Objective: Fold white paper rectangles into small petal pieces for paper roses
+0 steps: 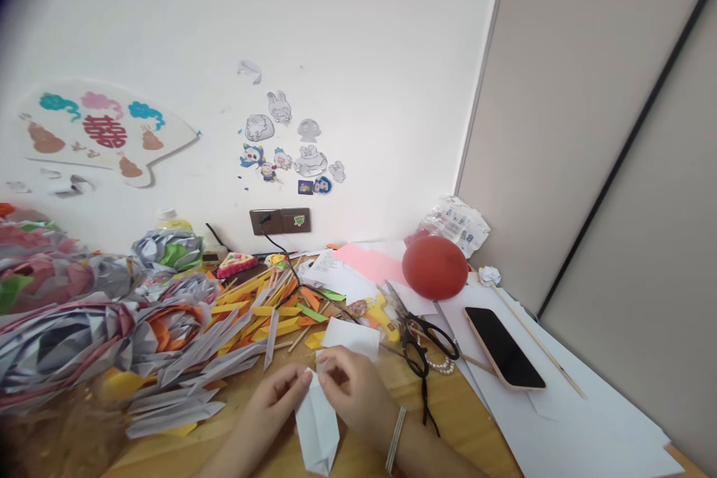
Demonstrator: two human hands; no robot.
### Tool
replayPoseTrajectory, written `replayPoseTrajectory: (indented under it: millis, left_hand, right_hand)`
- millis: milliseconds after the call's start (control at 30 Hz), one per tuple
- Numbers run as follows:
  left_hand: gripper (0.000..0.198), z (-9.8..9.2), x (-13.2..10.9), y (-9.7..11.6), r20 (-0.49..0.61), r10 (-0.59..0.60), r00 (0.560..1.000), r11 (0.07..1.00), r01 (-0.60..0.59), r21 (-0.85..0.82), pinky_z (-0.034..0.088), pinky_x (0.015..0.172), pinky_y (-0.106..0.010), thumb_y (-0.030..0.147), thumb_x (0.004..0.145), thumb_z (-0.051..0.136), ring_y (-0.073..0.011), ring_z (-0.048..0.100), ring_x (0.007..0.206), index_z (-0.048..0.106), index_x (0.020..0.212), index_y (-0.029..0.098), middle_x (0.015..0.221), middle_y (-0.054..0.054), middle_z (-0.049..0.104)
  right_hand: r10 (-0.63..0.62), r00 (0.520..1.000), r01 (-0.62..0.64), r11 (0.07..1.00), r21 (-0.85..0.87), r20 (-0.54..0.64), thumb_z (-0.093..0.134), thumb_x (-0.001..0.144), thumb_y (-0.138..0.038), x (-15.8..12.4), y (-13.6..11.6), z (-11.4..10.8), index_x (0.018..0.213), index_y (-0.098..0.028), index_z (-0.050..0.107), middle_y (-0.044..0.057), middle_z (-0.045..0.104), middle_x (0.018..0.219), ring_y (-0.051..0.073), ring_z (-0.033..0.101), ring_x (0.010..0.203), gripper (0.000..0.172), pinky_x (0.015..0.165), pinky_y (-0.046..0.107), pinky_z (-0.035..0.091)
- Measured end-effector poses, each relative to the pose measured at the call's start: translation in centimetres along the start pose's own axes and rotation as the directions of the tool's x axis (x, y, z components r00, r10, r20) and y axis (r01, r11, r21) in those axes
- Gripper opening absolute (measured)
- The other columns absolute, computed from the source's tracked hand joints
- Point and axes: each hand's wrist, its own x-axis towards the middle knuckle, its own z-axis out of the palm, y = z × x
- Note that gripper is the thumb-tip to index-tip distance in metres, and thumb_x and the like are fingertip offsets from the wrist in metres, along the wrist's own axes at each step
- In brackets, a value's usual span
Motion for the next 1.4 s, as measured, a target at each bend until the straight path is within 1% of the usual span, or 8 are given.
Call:
replayPoseTrajectory:
  millis: [67,167,333,533,967,1200,1300,1400]
  left_hand:
    - [0.044,0.3,-0.1,0.0,0.05,-0.017,0.999,1.0,0.017,0.014,0.033,0.045,-0.02,0.058,0.072,0.049,-0.0107,0.043,0.049,0.053,0.062,0.016,0.053,0.004,0.047]
    - [0.045,0.4,-0.2,0.1,0.068,-0.062,0.996,0.998,0.063,-0.011,0.032,0.042,-0.02,0.06,0.069,0.051,-0.0102,0.042,0.044,0.053,0.061,0.016,0.051,0.004,0.048]
    - [0.042,-0.1,0.2,0.3,-0.023,-0.078,0.997,0.994,0.076,-0.079,0.035,0.051,-0.021,0.055,0.059,0.064,-0.0108,0.046,0.052,0.057,0.059,0.014,0.054,0.003,0.053]
    - [0.044,0.0,0.0,0.6,-0.049,-0.1,0.994,0.989,0.095,-0.111,0.032,0.05,-0.02,0.058,0.056,0.065,-0.0096,0.041,0.049,0.056,0.057,0.014,0.05,0.004,0.05]
    - [0.042,0.6,-0.6,0.6,-0.04,-0.201,0.979,0.953,0.186,-0.238,0.026,0.045,-0.018,0.054,0.057,0.067,-0.007,0.036,0.047,0.054,0.055,0.014,0.049,0.006,0.045]
    - [0.04,0.6,-0.4,0.4,0.142,-0.265,0.954,0.881,0.299,-0.366,0.033,0.052,-0.02,0.052,0.059,0.067,-0.0092,0.043,0.052,0.058,0.065,0.013,0.056,0.003,0.051]
    - [0.042,0.5,-0.1,0.0,0.086,-0.272,0.958,0.901,0.285,-0.325,0.032,0.051,-0.02,0.051,0.058,0.067,-0.0089,0.043,0.052,0.06,0.073,0.012,0.057,0.003,0.052]
    - [0.043,0.4,0.1,-0.6,0.004,-0.268,0.963,0.923,0.258,-0.284,0.029,0.048,-0.019,0.052,0.058,0.066,-0.0081,0.04,0.048,0.059,0.073,0.012,0.054,0.004,0.05]
  right_hand:
    - [0.139,0.99,-0.14,0.979,0.148,0.019,0.048,0.081,-0.026,0.2,0.2,0.3,0.081,-0.016,0.054,-0.003,0.05,0.06,0.01,0.045,0.054,0.012,0.051,0.02,0.037]
    - [0.223,0.972,-0.235,0.931,0.279,0.076,0.054,0.077,-0.035,0.4,0.7,0.4,0.069,-0.016,0.05,-0.006,0.039,0.054,0.008,0.037,0.049,0.021,0.046,0.019,0.029]
    - [0.251,0.96,-0.279,0.876,0.393,0.122,0.062,0.069,-0.046,0.8,1.1,0.0,0.067,-0.017,0.048,-0.005,0.043,0.056,0.008,0.039,0.052,0.033,0.048,0.02,0.031]
    - [0.243,0.95,-0.307,0.839,0.448,0.196,0.063,0.068,-0.046,0.7,1.3,0.0,0.067,-0.016,0.048,-0.005,0.045,0.056,0.007,0.039,0.05,0.034,0.048,0.02,0.03]
    - [0.287,0.946,-0.323,0.872,0.368,0.15,0.064,0.067,-0.04,0.6,1.0,0.1,0.066,-0.016,0.049,-0.006,0.045,0.055,0.008,0.038,0.05,0.028,0.047,0.02,0.029]
    - [0.314,0.948,-0.318,0.913,0.255,0.058,0.058,0.071,-0.025,0.7,1.4,-0.1,0.067,-0.015,0.05,-0.004,0.049,0.057,0.009,0.046,0.051,0.013,0.049,0.02,0.035]
    - [0.251,0.967,-0.254,0.952,0.171,0.04,0.055,0.075,-0.026,0.6,1.2,-0.4,0.072,-0.015,0.054,-0.001,0.055,0.062,0.011,0.052,0.057,0.012,0.054,0.022,0.04]
    - [0.17,0.983,-0.169,0.986,-0.007,0.066,0.06,0.073,-0.026,0.4,0.8,-0.6,0.082,-0.016,0.059,-0.002,0.056,0.064,0.012,0.052,0.057,0.014,0.054,0.021,0.041]
